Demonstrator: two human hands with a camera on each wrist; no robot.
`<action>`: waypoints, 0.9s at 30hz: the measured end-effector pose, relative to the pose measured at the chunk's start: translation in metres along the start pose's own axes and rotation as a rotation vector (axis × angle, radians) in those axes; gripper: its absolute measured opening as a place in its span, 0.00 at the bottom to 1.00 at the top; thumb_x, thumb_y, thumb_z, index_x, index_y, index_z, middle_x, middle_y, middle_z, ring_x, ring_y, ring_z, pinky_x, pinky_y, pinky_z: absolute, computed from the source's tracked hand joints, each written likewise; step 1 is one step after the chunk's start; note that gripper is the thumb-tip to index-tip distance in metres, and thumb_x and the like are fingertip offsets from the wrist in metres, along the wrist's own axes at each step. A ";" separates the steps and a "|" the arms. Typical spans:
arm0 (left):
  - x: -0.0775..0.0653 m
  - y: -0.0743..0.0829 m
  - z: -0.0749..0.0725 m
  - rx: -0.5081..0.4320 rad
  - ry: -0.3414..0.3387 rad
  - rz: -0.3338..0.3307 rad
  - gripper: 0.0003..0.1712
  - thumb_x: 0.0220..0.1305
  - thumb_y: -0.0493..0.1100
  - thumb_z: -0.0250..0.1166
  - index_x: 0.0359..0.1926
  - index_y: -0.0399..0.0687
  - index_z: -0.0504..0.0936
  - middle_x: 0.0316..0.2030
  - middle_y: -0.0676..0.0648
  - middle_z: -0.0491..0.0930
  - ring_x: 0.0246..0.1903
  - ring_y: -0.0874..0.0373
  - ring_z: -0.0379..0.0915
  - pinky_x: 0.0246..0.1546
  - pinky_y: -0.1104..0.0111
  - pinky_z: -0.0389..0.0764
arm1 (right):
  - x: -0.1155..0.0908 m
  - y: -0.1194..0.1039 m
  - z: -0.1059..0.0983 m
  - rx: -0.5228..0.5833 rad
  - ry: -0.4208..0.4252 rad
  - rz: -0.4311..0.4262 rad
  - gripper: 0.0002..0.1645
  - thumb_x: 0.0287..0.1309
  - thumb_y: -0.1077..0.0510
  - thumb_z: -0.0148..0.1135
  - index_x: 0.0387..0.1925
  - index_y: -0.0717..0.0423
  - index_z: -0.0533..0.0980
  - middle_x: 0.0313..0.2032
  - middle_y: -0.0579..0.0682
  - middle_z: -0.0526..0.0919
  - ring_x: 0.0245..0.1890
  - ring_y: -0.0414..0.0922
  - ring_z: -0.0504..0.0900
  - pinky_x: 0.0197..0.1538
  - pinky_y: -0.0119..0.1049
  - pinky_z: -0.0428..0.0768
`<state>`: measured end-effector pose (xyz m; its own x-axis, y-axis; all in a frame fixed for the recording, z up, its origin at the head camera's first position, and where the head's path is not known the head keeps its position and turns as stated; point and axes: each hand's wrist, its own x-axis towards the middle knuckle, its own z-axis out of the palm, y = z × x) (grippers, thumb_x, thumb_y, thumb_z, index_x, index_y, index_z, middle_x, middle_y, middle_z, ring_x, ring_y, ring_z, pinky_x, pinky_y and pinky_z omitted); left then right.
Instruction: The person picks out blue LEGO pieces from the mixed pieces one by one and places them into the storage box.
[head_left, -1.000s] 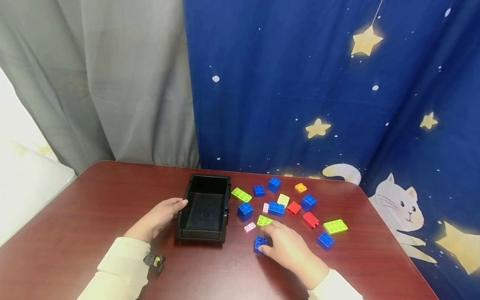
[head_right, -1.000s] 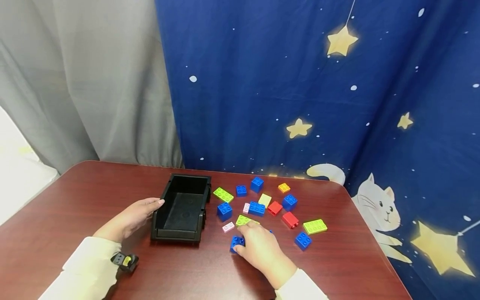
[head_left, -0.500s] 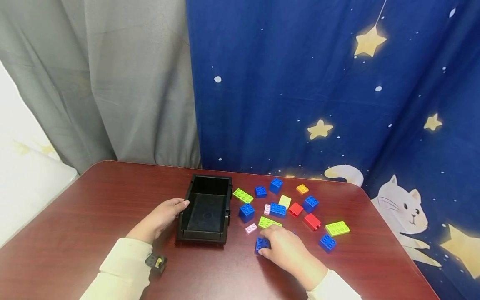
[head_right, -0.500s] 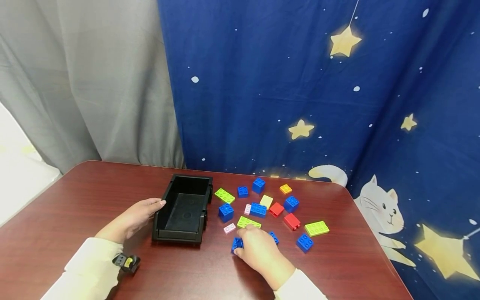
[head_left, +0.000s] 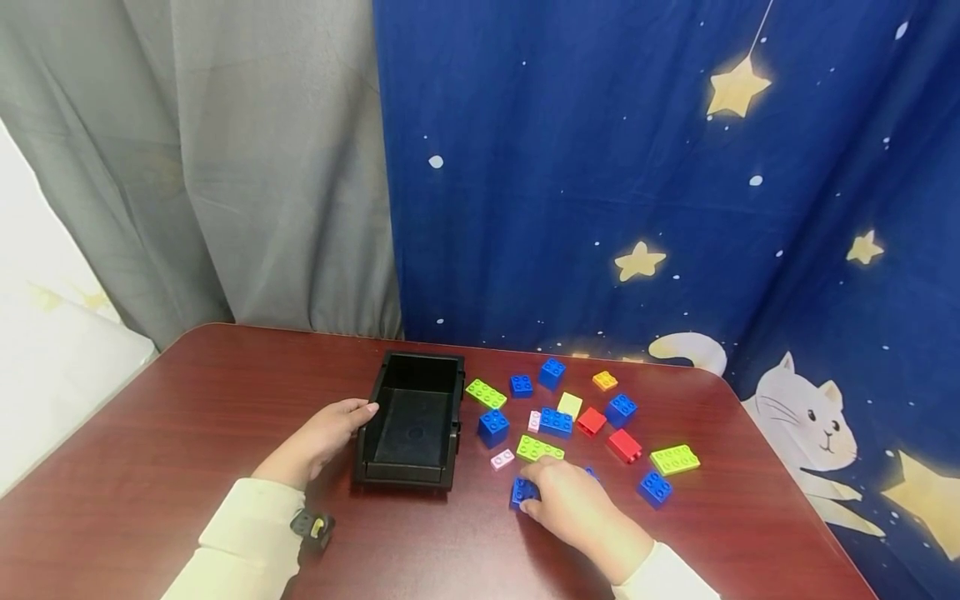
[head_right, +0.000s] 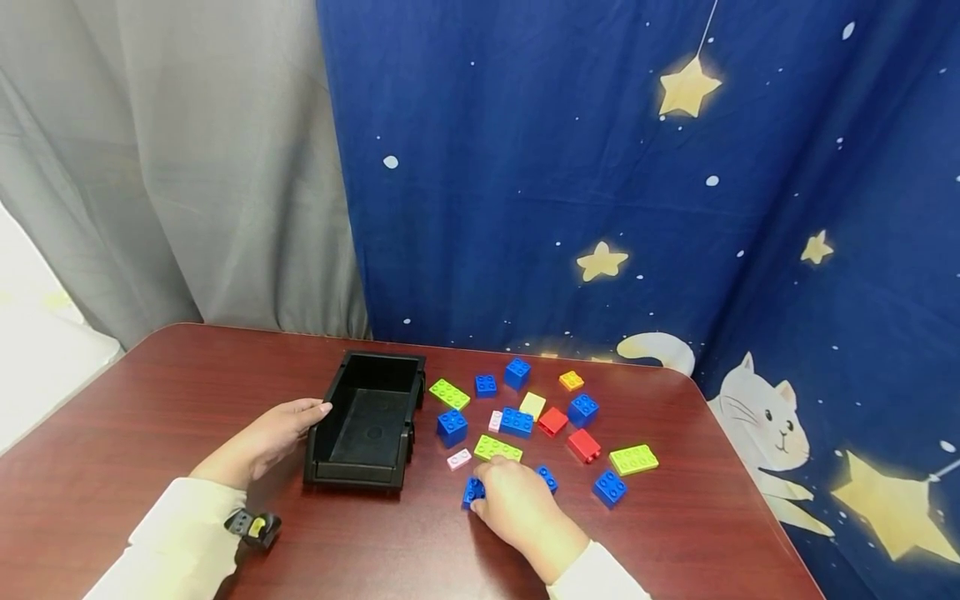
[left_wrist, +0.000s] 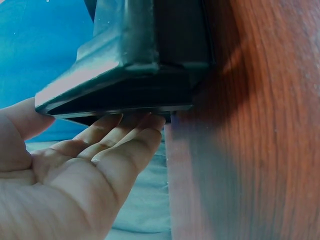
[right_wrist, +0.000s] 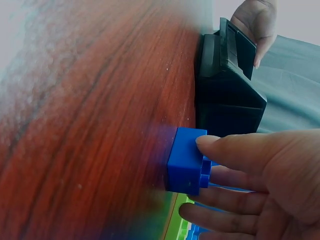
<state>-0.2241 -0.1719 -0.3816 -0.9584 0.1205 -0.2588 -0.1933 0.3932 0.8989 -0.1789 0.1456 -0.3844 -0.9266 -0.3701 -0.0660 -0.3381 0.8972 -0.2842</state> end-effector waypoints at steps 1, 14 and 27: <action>0.000 0.000 0.000 0.000 0.001 0.000 0.33 0.76 0.49 0.46 0.68 0.25 0.55 0.67 0.24 0.56 0.66 0.30 0.53 0.67 0.42 0.55 | 0.000 0.000 0.000 0.002 -0.004 0.003 0.24 0.47 0.53 0.75 0.47 0.58 0.81 0.37 0.49 0.83 0.38 0.47 0.81 0.47 0.51 0.82; -0.001 0.000 0.002 -0.013 0.018 -0.009 0.33 0.76 0.49 0.46 0.68 0.26 0.57 0.66 0.25 0.57 0.65 0.30 0.54 0.66 0.42 0.55 | 0.000 0.000 0.000 0.035 -0.026 0.017 0.22 0.48 0.55 0.74 0.46 0.58 0.81 0.37 0.49 0.82 0.38 0.47 0.80 0.48 0.51 0.82; -0.001 -0.001 0.003 -0.023 0.030 0.007 0.31 0.75 0.48 0.47 0.67 0.26 0.59 0.66 0.26 0.58 0.65 0.31 0.55 0.66 0.43 0.57 | -0.002 -0.002 -0.006 0.037 0.045 -0.024 0.21 0.49 0.54 0.74 0.45 0.58 0.81 0.40 0.52 0.83 0.41 0.50 0.82 0.47 0.52 0.82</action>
<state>-0.2228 -0.1699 -0.3838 -0.9655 0.0956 -0.2421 -0.1910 0.3718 0.9085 -0.1771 0.1456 -0.3780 -0.9250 -0.3797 -0.0162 -0.3549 0.8782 -0.3206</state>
